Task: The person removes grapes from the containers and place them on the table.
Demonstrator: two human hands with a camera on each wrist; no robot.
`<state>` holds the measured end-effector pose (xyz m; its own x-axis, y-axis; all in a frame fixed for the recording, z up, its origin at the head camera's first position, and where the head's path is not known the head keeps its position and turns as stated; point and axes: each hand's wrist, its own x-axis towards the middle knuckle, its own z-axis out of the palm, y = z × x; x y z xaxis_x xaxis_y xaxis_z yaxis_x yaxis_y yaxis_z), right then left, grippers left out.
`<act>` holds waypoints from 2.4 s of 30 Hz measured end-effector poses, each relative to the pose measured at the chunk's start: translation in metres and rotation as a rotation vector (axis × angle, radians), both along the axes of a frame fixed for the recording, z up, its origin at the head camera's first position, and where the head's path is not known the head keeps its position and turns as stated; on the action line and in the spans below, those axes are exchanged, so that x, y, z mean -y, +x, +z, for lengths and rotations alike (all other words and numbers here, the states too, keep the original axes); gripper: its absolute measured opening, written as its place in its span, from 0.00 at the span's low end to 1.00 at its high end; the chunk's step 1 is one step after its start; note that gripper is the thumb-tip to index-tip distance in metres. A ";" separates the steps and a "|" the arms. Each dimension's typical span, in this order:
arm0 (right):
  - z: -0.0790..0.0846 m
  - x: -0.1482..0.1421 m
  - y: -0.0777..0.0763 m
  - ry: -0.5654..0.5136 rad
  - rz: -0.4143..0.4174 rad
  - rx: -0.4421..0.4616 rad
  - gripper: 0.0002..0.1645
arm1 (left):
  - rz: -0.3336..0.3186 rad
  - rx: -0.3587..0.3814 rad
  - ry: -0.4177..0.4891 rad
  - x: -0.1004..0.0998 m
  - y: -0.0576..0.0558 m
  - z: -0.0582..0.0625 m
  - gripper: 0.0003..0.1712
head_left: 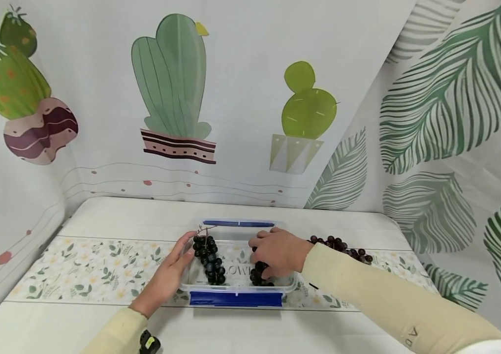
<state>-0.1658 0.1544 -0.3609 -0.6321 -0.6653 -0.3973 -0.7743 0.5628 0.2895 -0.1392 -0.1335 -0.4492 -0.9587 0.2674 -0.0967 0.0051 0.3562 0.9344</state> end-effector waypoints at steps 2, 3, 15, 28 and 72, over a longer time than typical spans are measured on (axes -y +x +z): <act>0.000 0.000 -0.002 -0.017 0.008 -0.005 0.17 | 0.001 0.001 -0.002 0.000 0.000 0.000 0.31; -0.001 0.000 -0.003 -0.027 0.011 -0.003 0.17 | 0.001 0.001 -0.001 0.000 0.000 0.000 0.31; -0.002 0.003 0.004 -0.079 -0.035 0.173 0.25 | 0.006 0.009 -0.004 -0.001 0.002 0.003 0.30; -0.009 0.004 -0.014 -0.137 0.026 0.004 0.24 | 0.000 -0.006 -0.010 0.001 0.002 0.006 0.31; -0.019 -0.010 -0.023 -0.105 -0.250 0.168 0.42 | 0.011 0.000 -0.024 0.001 0.003 0.005 0.30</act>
<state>-0.1889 0.1646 -0.3801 -0.7128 -0.5404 -0.4471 -0.6400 0.7619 0.0995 -0.1360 -0.1344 -0.4440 -0.9617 0.2540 -0.1026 0.0013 0.3786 0.9256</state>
